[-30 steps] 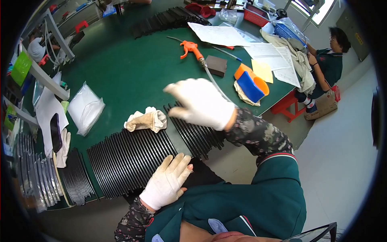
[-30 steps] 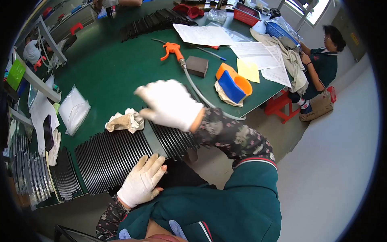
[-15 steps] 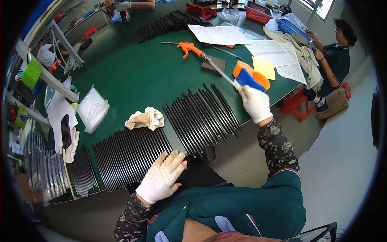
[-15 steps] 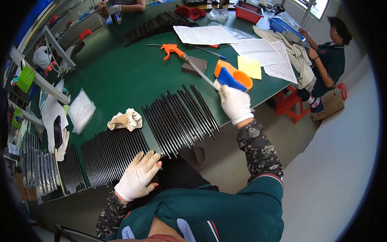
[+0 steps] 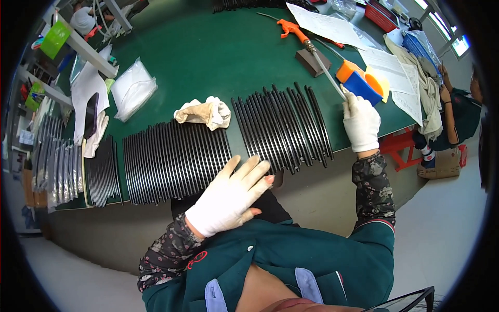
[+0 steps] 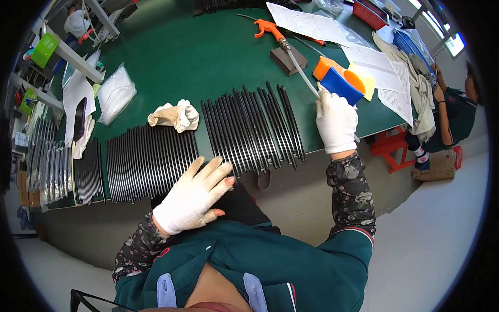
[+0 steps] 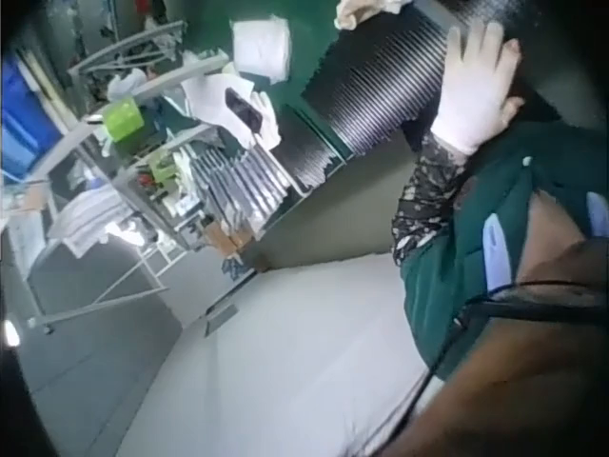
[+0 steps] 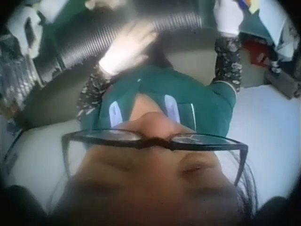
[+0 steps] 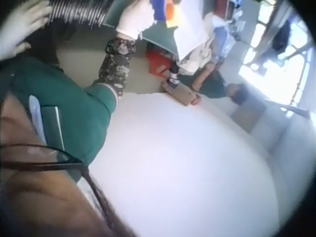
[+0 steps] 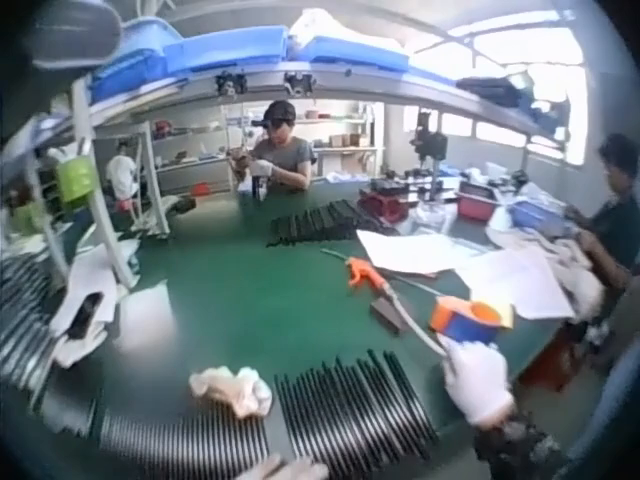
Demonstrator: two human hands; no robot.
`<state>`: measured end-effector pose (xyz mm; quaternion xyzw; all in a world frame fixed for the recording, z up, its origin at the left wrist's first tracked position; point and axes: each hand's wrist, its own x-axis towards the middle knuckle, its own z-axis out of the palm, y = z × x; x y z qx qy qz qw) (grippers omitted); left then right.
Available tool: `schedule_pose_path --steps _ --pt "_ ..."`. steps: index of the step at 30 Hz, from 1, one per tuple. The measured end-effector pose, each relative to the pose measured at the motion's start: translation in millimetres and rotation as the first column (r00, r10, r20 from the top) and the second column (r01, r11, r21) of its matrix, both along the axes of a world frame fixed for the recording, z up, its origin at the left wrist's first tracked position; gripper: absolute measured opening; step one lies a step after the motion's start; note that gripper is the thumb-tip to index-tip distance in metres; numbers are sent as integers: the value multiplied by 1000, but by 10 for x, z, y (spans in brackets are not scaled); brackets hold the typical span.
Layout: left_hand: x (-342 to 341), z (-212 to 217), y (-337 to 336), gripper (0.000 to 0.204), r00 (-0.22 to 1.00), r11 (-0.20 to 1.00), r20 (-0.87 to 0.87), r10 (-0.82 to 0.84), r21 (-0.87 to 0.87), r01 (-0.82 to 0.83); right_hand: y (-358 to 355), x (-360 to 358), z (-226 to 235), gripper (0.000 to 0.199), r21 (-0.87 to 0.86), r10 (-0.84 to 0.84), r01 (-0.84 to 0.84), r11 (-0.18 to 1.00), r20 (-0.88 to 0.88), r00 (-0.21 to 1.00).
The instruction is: Wiping a large array of thin black rods with a cloth on a green workbench.
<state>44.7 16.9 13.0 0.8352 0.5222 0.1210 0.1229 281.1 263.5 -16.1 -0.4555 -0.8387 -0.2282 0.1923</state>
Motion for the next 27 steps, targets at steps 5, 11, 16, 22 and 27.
schedule_pose_path --steps 5,11,16,22,27 --pt "207 -162 248 79 998 995 33 62 79 -65 -315 -224 173 42 75 280 -274 959 -85 956" --pt "147 -191 184 77 992 991 9 125 45 -125 -542 -666 462 38 -303 627 -662 686 -215 749" --pt "128 -216 179 76 990 990 41 138 34 -140 -456 -1340 542 42 -398 759 -795 457 -292 582" --pt "120 -186 153 74 987 987 49 155 30 -157 -666 -2371 369 48 -554 742 -701 450 -205 638" --pt "89 -161 139 73 989 989 18 144 39 -145 -433 -2307 458 21 -624 539 -720 306 -510 671"
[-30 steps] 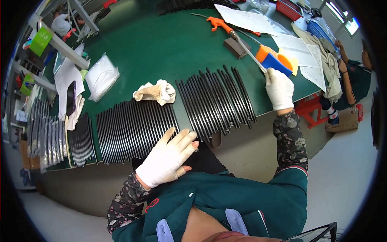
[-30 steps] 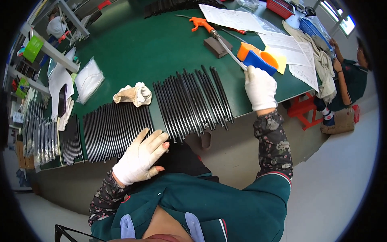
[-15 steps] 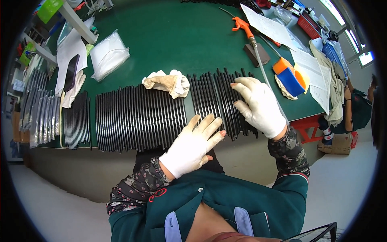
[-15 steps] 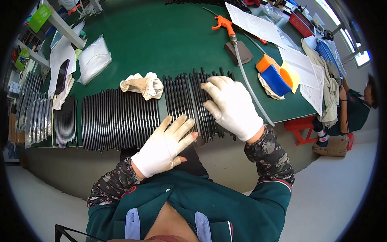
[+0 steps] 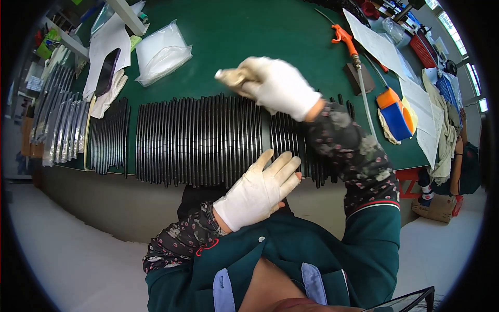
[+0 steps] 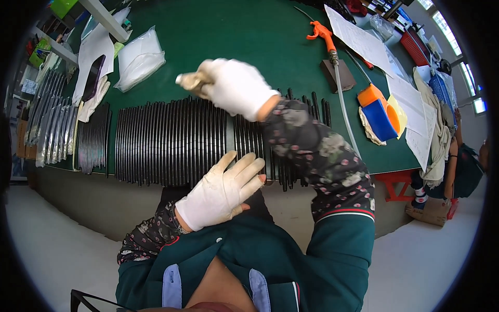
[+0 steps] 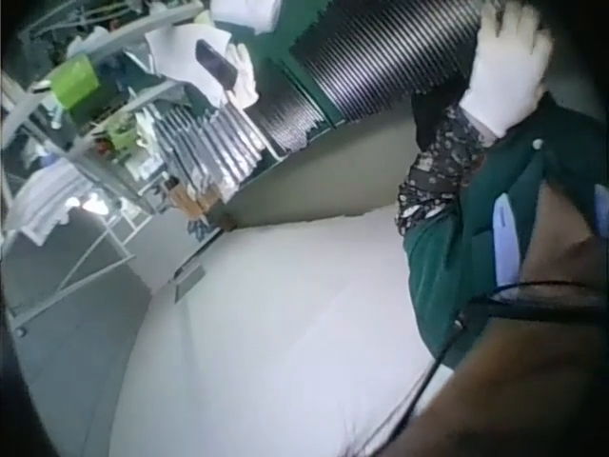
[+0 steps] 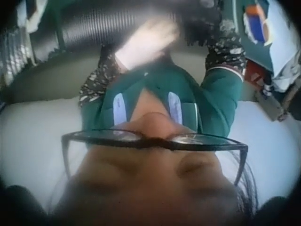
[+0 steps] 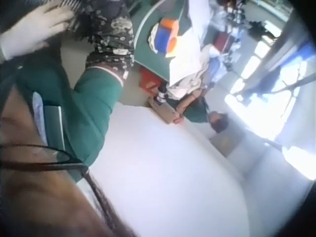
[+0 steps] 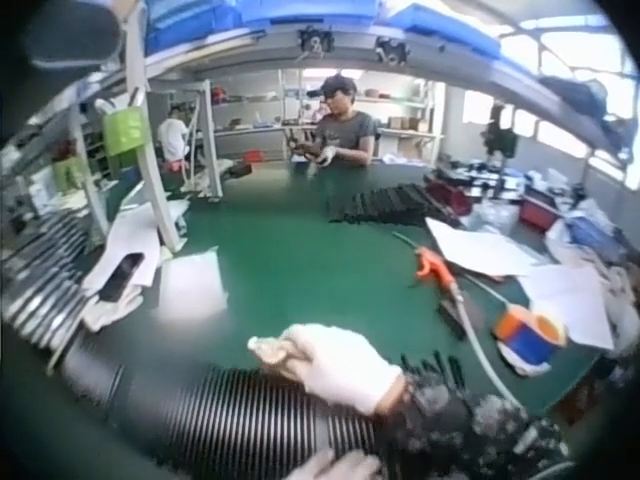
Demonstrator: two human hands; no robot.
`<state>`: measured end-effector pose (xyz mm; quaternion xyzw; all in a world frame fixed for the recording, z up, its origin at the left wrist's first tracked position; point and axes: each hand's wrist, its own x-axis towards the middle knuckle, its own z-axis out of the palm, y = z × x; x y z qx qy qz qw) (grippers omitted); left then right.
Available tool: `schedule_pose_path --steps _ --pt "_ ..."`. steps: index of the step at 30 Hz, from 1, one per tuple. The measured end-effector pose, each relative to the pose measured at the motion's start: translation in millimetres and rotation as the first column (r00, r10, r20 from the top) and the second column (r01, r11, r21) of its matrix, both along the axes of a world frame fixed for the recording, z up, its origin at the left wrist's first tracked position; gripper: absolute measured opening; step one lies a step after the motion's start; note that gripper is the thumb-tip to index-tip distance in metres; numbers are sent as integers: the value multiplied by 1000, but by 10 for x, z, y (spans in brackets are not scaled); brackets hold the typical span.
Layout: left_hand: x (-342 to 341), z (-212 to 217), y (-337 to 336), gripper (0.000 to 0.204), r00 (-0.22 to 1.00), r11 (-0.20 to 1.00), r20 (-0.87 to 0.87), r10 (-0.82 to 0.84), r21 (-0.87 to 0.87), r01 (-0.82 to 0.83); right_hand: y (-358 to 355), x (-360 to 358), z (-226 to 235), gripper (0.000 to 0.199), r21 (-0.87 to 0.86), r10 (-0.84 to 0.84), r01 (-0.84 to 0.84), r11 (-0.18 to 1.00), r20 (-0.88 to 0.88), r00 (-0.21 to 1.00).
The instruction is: Wiping a large array of thin black rods with a cloth on a green workbench.
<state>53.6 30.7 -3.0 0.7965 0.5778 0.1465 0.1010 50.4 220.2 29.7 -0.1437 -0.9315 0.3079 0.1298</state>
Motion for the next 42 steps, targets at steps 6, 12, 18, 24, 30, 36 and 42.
schedule_pose_path --steps 6,12,18,24,30,36,42 --pt "14 -157 49 75 984 984 25 -175 47 174 69 837 -63 32 352 379 -276 895 -269 886" --pt "-19 -28 19 75 981 979 21 -193 -60 194 -12 643 -299 16 242 421 -428 871 79 903" --pt "-34 -96 22 77 981 979 61 -186 -75 190 204 407 -306 18 217 314 -284 934 -120 942" --pt "-50 -72 -25 78 981 980 59 -183 -65 187 153 311 -366 13 363 444 -437 823 69 894" --pt "-85 -162 -124 79 987 987 78 -138 -75 144 3 395 -298 20 135 524 -513 848 -64 849" --pt "-107 -157 -138 80 988 989 29 -150 -3 150 301 -12 -447 21 389 385 -340 856 -41 922" --pt "-107 -149 -159 80 991 990 14 -134 -32 134 -163 454 -319 21 148 722 -730 668 108 683"
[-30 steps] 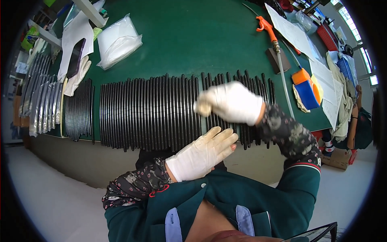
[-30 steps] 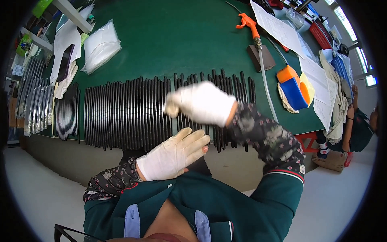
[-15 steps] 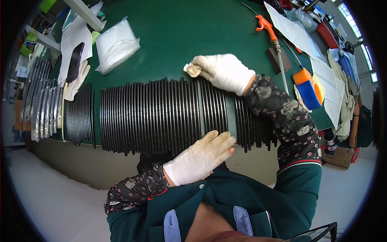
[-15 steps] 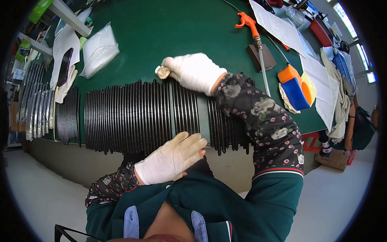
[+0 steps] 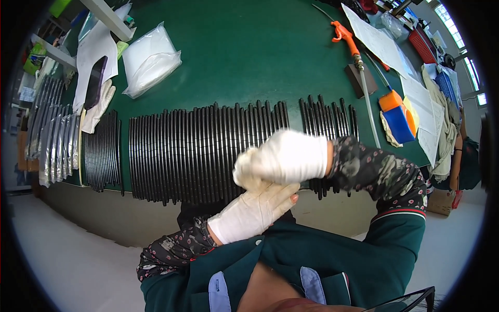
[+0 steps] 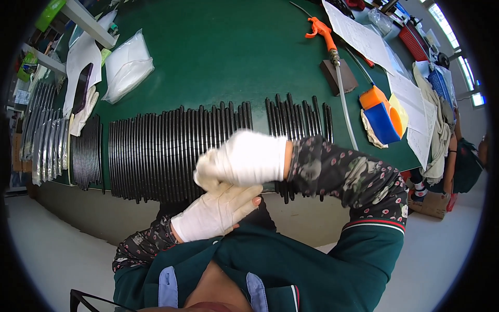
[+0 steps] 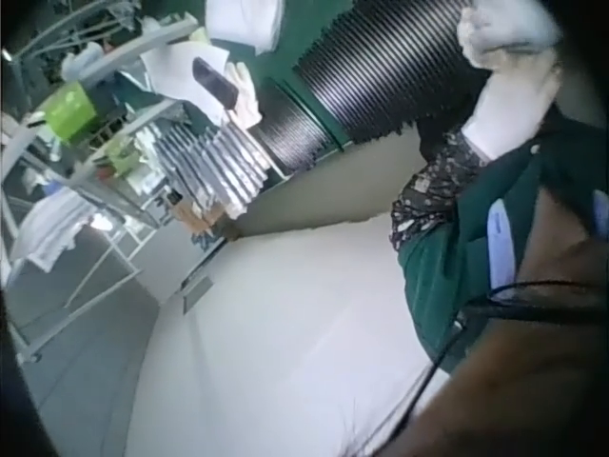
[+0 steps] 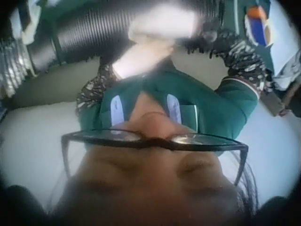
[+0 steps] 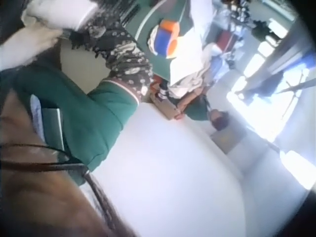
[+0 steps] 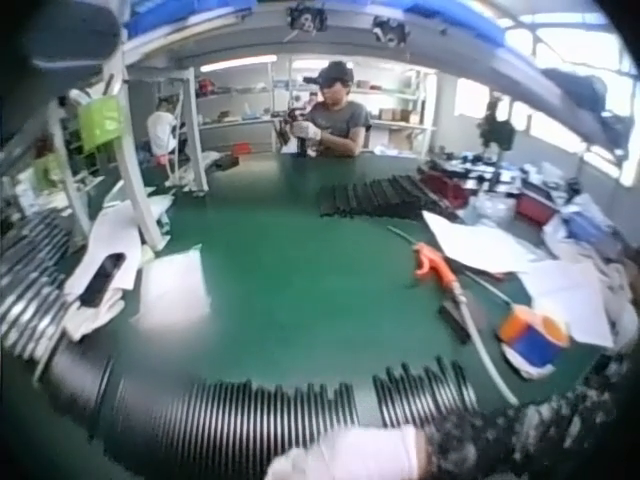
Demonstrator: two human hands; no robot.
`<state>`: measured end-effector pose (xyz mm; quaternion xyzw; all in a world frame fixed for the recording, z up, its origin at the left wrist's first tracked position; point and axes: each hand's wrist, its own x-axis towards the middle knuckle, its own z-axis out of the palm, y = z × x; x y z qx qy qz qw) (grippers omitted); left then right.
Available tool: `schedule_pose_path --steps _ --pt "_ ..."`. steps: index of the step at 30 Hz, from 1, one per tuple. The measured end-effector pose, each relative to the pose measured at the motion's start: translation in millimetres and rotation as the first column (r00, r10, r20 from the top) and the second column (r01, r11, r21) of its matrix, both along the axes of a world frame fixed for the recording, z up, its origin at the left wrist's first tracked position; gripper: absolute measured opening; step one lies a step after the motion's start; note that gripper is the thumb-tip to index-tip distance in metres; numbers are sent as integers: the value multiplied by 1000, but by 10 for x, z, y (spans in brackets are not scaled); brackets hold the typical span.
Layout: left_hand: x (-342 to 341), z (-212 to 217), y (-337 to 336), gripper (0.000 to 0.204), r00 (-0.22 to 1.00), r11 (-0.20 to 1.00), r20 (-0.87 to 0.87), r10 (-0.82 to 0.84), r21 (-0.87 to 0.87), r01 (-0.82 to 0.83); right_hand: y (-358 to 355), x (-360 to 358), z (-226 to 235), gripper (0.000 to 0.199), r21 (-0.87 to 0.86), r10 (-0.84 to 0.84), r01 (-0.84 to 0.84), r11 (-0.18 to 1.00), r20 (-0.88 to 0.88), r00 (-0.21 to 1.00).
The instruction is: Wiping a large array of thin black rods with a cloth on a green workbench.
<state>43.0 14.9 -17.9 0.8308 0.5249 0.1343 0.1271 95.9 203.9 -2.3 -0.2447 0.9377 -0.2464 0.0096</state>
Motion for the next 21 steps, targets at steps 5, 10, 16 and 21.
schedule_pose_path --steps 5,10,16,21 --pt "8 40 32 79 1000 999 10 -17 47 16 604 -441 -157 18 72 -433 455 888 -201 878" --pt "-36 330 125 78 992 999 129 -10 -48 17 629 -149 467 20 -152 -745 732 664 -217 631" --pt "371 307 696 74 988 986 136 -79 156 57 906 131 347 31 -366 -825 740 564 -289 486" --pt "311 24 696 77 995 998 105 2 59 -8 920 297 260 33 -328 -861 797 508 -192 470"
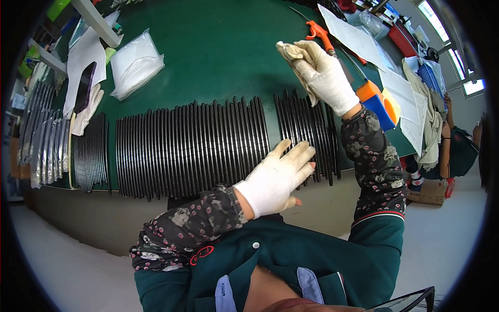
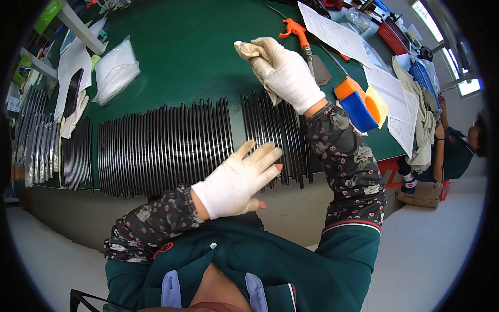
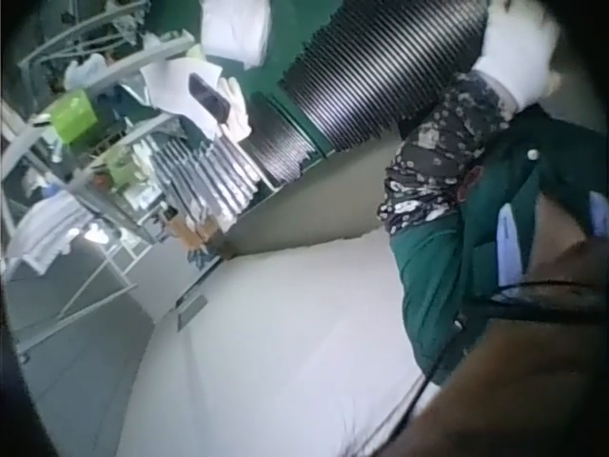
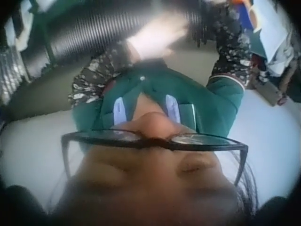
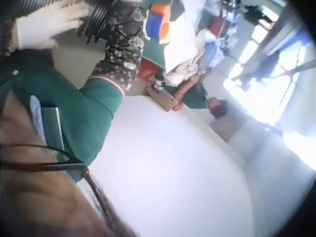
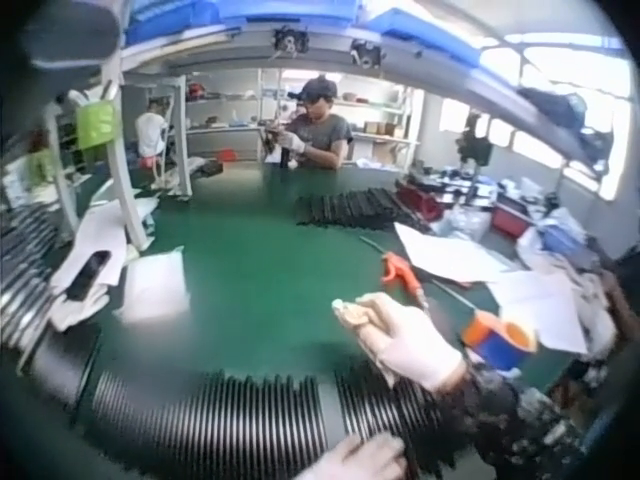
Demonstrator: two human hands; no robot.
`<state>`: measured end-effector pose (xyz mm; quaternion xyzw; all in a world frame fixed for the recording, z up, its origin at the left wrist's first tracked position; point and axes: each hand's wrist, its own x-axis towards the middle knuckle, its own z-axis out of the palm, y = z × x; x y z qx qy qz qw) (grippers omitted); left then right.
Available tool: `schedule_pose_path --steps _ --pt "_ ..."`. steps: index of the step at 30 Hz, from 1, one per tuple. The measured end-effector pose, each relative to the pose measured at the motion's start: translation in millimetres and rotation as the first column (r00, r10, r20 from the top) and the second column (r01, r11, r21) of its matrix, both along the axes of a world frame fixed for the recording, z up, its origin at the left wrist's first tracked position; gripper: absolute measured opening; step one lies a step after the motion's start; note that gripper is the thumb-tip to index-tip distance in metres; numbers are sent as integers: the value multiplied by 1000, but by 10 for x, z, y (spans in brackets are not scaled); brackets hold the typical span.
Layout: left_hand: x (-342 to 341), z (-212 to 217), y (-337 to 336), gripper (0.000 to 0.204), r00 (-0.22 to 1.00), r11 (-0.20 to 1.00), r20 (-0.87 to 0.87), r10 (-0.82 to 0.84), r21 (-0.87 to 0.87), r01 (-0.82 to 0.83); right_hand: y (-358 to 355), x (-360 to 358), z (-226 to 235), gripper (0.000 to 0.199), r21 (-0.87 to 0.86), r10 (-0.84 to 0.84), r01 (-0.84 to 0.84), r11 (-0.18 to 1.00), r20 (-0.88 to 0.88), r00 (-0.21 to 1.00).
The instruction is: Wiping a large array of thin black rods with a cloth on a green workbench.
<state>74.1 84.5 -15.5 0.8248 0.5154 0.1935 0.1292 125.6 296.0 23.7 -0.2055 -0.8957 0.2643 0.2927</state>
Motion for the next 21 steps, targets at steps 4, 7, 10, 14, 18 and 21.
schedule_pose_path --steps 4,7,10,14,18,21 --pt "-123 52 -141 80 1000 1000 -20 6 -24 -6 26 156 -8 33 -9 -29 30 1000 60 998" --pt "-155 61 -216 81 999 998 -13 33 -62 -33 -221 155 233 31 -161 -58 97 982 231 971" --pt "-94 107 -278 82 998 997 -5 -70 -30 70 -466 277 74 26 161 222 -244 956 141 965" --pt "-40 -169 -367 81 996 990 39 -82 -115 86 -739 327 -153 20 9 705 -757 653 356 613" --pt "-83 123 -278 75 986 983 -87 -145 -122 134 -209 -264 -361 21 242 470 -547 801 311 826" --pt "-124 67 -259 74 990 988 -76 -117 -114 108 -159 -383 -325 19 228 400 -462 857 269 876"
